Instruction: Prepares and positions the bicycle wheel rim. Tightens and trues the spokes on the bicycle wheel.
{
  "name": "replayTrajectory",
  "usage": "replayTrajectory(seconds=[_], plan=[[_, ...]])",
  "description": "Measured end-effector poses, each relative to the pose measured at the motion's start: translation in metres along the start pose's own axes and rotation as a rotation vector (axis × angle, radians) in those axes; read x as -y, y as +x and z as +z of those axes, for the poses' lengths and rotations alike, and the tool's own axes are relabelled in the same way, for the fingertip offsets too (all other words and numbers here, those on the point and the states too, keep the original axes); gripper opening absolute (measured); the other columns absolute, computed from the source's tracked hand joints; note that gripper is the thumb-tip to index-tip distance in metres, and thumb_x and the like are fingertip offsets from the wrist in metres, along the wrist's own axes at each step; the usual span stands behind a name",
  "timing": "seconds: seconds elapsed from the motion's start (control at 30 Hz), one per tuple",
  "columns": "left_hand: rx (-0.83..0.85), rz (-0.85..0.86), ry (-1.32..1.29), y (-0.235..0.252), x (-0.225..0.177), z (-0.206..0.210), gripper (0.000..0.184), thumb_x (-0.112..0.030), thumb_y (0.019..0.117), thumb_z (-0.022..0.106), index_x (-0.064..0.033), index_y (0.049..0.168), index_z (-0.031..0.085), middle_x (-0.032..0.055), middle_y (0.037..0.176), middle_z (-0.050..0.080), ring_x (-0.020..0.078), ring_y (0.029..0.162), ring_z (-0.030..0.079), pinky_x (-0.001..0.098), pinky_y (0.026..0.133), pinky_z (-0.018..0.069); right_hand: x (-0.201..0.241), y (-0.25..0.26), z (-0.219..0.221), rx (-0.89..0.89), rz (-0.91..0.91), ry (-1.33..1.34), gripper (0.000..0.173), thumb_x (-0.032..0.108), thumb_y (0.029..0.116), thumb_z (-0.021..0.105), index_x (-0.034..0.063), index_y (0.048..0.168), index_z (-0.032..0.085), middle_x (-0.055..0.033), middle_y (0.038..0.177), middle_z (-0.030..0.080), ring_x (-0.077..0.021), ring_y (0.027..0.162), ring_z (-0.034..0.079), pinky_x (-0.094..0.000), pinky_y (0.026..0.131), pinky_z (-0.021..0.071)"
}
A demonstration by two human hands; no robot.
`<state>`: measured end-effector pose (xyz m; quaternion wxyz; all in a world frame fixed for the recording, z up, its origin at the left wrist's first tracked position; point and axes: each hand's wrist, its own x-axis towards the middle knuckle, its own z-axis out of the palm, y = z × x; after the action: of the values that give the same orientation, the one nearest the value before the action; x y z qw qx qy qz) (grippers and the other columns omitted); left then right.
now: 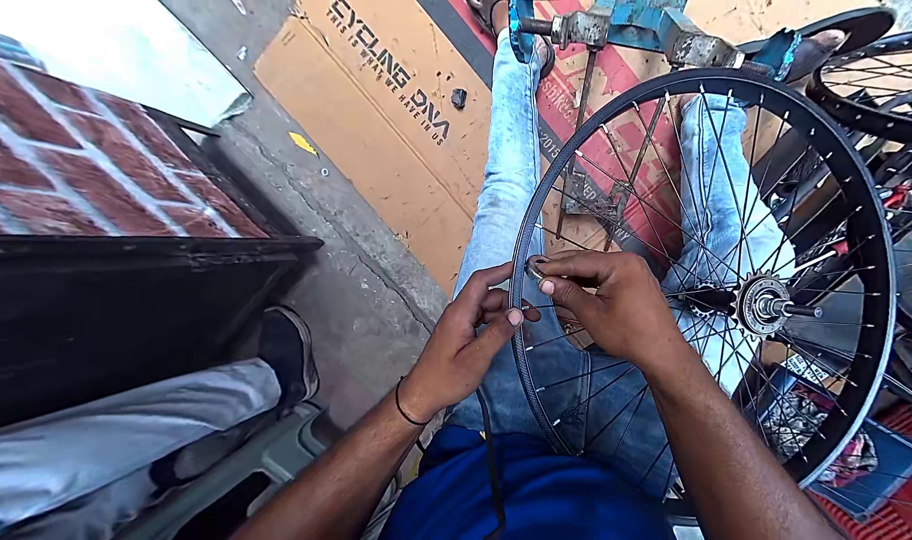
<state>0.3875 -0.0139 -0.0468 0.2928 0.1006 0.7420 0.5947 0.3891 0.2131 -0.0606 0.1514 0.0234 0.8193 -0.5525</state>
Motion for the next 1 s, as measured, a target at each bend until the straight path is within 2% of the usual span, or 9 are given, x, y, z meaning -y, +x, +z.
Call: replayTrajectory(seconds=[0.1,0.2,0.3,0.4,0.53,0.67,0.77,0.83,1.0], plan=[[-0.016,-0.018,0.008,-0.004,-0.001,0.002,0.05,-0.014,0.1032,0.045,-0.0112,0.153,0.038,0.0079,0.107,0.071,0.0232,0.091,0.073,0.0371,0.078,0.0642,0.004,0.008,-0.004,0.063,0.115,0.126,0.037,0.026,0.092,0.079,0.0201,0.128,0.071,0.0094,0.108,0.077,-0.0054,0.09,0.074,-0.0359,0.081,0.0653],[-0.017,-0.047,0.011,-0.006,-0.004,0.004,0.054,-0.016,0.1043,0.046,-0.0159,0.157,0.035,0.0079,0.107,0.071,0.0227,0.088,0.072,0.0356,0.075,0.0641,0.012,0.013,0.0,0.025,0.243,0.031,0.045,0.024,0.0796,0.09,0.0208,0.122,0.075,0.0098,0.099,0.079,-0.0068,0.087,0.075,-0.0417,0.079,0.0647],[-0.014,-0.037,0.028,-0.003,-0.003,0.005,0.055,-0.016,0.1041,0.045,-0.0156,0.158,0.036,0.007,0.108,0.071,0.0215,0.089,0.072,0.035,0.077,0.0636,0.024,0.006,0.013,-0.062,0.232,-0.332,0.036,0.035,0.0892,0.079,0.0216,0.123,0.076,0.0052,0.088,0.078,-0.0156,0.077,0.072,-0.0515,0.068,0.0558],[-0.026,-0.027,0.05,-0.004,0.001,0.007,0.054,-0.019,0.1042,0.046,-0.0152,0.157,0.038,0.0039,0.105,0.072,0.0178,0.088,0.071,0.0321,0.077,0.0621,0.026,-0.002,0.02,-0.033,0.112,-0.53,0.017,0.031,0.0927,0.064,0.0166,0.09,0.073,-0.0037,0.066,0.063,-0.0245,0.059,0.063,-0.0476,0.046,0.0433],[-0.014,0.027,0.052,-0.007,0.003,0.008,0.053,-0.027,0.1062,0.046,-0.0133,0.157,0.038,0.0049,0.107,0.071,0.0183,0.088,0.071,0.0338,0.078,0.0627,0.023,0.009,0.004,0.21,0.175,-0.249,0.031,0.04,0.0915,0.058,0.0194,0.107,0.077,-0.0002,0.08,0.07,-0.0203,0.075,0.067,-0.0518,0.064,0.0508],[-0.091,0.076,0.032,-0.005,0.003,0.024,0.055,-0.031,0.106,0.044,-0.0101,0.156,0.038,0.0049,0.102,0.069,0.0182,0.083,0.071,0.0348,0.074,0.0637,0.014,0.005,-0.012,0.21,0.159,0.041,0.034,0.039,0.1058,0.052,0.0135,0.114,0.073,-0.002,0.082,0.071,-0.0186,0.073,0.067,-0.0519,0.068,0.0548],[-0.113,0.109,0.024,-0.004,0.008,0.025,0.055,-0.031,0.1063,0.044,-0.0054,0.155,0.038,0.0062,0.098,0.069,0.0192,0.079,0.071,0.0348,0.071,0.0636,0.017,-0.001,-0.005,0.076,0.147,-0.036,0.019,0.024,0.097,0.071,0.0155,0.114,0.071,0.0008,0.084,0.073,-0.0165,0.075,0.069,-0.0492,0.072,0.0581],[-0.13,0.095,0.012,-0.004,0.015,0.025,0.056,-0.029,0.1052,0.044,-0.0012,0.154,0.039,0.0063,0.095,0.07,0.019,0.078,0.071,0.0344,0.07,0.0635,0.018,-0.006,0.005,-0.038,0.117,-0.154,0.017,0.019,0.0913,0.073,0.0159,0.108,0.073,-0.0018,0.086,0.073,-0.0194,0.076,0.071,-0.0494,0.069,0.0582],[-0.131,0.095,-0.077,-0.016,0.034,0.027,0.055,-0.024,0.1037,0.047,0.0001,0.153,0.039,0.0077,0.098,0.072,0.0194,0.079,0.071,0.0349,0.071,0.0627,0.009,-0.003,0.0,0.2,0.093,-0.084,0.035,0.043,0.0955,0.071,0.012,0.111,0.071,-0.0054,0.094,0.073,-0.0198,0.085,0.071,-0.0493,0.079,0.0585]])
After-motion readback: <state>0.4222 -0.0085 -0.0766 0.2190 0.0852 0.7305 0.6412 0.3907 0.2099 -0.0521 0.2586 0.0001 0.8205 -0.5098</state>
